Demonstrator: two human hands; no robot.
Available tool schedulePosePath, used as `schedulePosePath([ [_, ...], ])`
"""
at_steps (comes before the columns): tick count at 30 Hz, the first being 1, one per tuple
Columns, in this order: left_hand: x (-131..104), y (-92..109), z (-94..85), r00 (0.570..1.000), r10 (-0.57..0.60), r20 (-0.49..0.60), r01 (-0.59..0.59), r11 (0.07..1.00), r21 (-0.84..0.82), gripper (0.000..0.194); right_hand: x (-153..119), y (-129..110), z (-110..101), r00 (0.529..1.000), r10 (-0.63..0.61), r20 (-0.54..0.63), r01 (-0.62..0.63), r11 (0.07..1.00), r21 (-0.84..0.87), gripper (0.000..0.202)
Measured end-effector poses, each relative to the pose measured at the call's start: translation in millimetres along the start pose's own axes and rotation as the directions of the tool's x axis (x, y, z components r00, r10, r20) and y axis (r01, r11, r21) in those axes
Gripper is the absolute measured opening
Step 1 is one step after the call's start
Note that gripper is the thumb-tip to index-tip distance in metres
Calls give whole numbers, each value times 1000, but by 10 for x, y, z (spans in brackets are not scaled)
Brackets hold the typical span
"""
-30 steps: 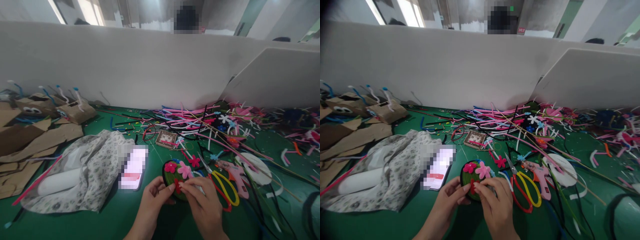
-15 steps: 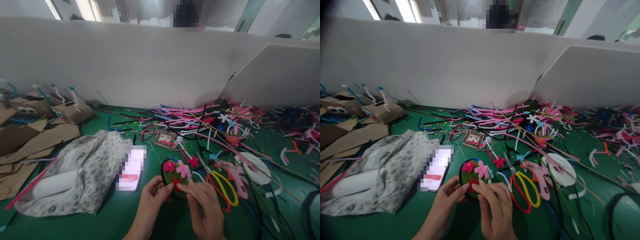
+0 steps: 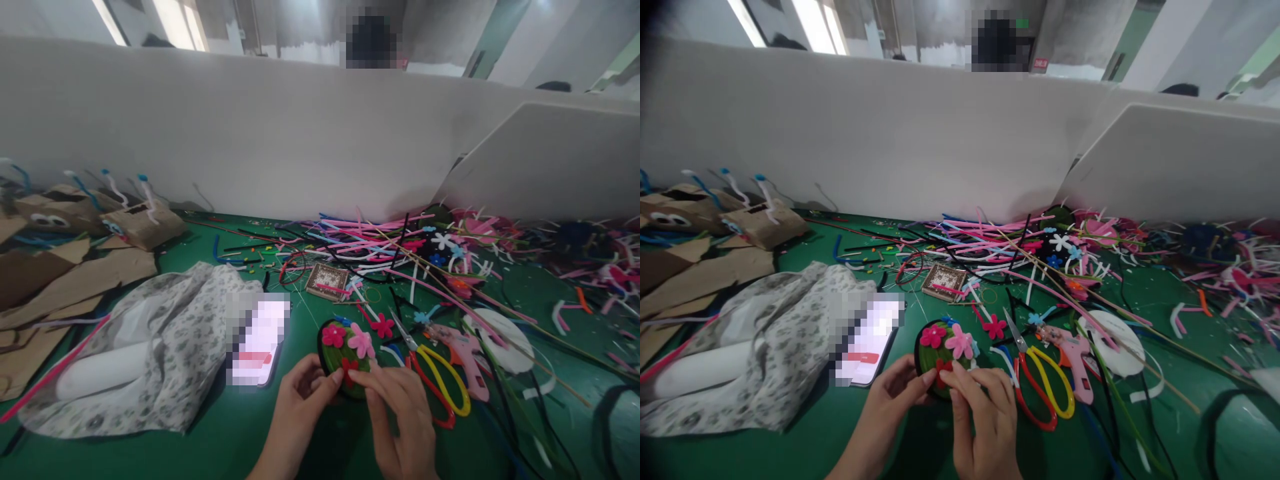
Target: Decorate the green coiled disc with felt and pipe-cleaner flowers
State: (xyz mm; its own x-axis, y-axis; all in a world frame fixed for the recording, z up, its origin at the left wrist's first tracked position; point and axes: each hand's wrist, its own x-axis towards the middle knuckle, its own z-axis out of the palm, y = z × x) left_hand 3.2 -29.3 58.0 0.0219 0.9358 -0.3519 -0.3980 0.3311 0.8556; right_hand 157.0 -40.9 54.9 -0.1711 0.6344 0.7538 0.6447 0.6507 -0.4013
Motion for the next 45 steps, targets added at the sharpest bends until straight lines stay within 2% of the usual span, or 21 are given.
schedulePosePath([
  [3,1,-13,-12,1000,1,4,-1,1000,3,33,-87,7,34,999,37,-12,-37,999,10,40],
  [5,-1,-24,-29,1000,-8,-5,8,1000,0,33,-183,-18,57,984,148,-97,-144,988,49,36],
  [6,-3,-31,-40,1000,-14,-12,13,1000,-5,33,-236,-42,69,955,255,-150,-245,966,82,32],
  [7,-5,-39,-51,1000,-21,-13,21,1000,-13,33,-288,-71,81,899,390,-198,-370,920,131,27],
  [8,-8,-48,-62,999,-27,-16,27,999,-26,33,-334,-103,95,815,533,-226,-498,845,197,23],
  [10,-17,-72,-84,999,-40,-15,39,997,-64,34,-406,-163,126,576,794,-196,-713,605,355,29],
  [12,-33,-98,-101,999,-49,-13,48,993,-111,35,-447,-204,161,332,942,-44,-798,306,519,45],
  [13,-44,-110,-108,999,-54,-6,53,990,-132,35,-457,-216,177,235,970,59,-793,156,589,52],
  [14,-56,-119,-114,998,-59,8,59,987,-149,35,-463,-221,192,167,972,167,-764,20,645,57],
  [15,-70,-126,-119,998,-64,29,68,985,-156,34,-463,-222,202,132,956,263,-722,-89,686,59],
  [16,-83,-132,-125,996,-70,50,77,985,-156,34,-459,-220,208,129,932,338,-677,-166,717,58],
  [18,-105,-145,-137,994,-80,75,90,985,-144,35,-442,-211,204,164,899,406,-614,-229,755,50],
  [21,-125,-186,-153,996,-74,59,81,989,-123,37,-409,-200,181,205,902,380,-572,-205,794,43],
  [25,-113,-264,-186,998,-51,45,56,988,-141,34,-395,-187,154,205,922,329,-529,-179,830,48],
  [28,-74,-275,-255,985,-147,91,167,947,-275,27,-392,-142,89,179,949,261,-491,-143,859,49],
  [30,-39,-245,-320,956,-252,148,291,877,-382,23,-398,-73,-11,156,968,195,-480,-98,872,47],
  [32,-4,-199,-380,929,-322,184,371,805,-464,28,-437,27,-159,126,986,107,-478,-35,878,43],
  [38,49,-123,-446,901,-383,205,428,704,-567,41,-756,296,-669,-4,989,-146,-486,126,865,40],
  [40,52,-127,-445,899,-384,211,432,701,-567,46,-810,291,-743,-42,988,-150,-511,108,853,41],
  [42,49,-130,-447,902,-376,213,429,720,-545,46,-787,233,-736,-56,995,-87,-537,44,843,47],
  [45,16,-105,-462,924,-339,178,383,804,-455,37,-652,115,-605,-5,999,34,-553,-31,833,56],
])
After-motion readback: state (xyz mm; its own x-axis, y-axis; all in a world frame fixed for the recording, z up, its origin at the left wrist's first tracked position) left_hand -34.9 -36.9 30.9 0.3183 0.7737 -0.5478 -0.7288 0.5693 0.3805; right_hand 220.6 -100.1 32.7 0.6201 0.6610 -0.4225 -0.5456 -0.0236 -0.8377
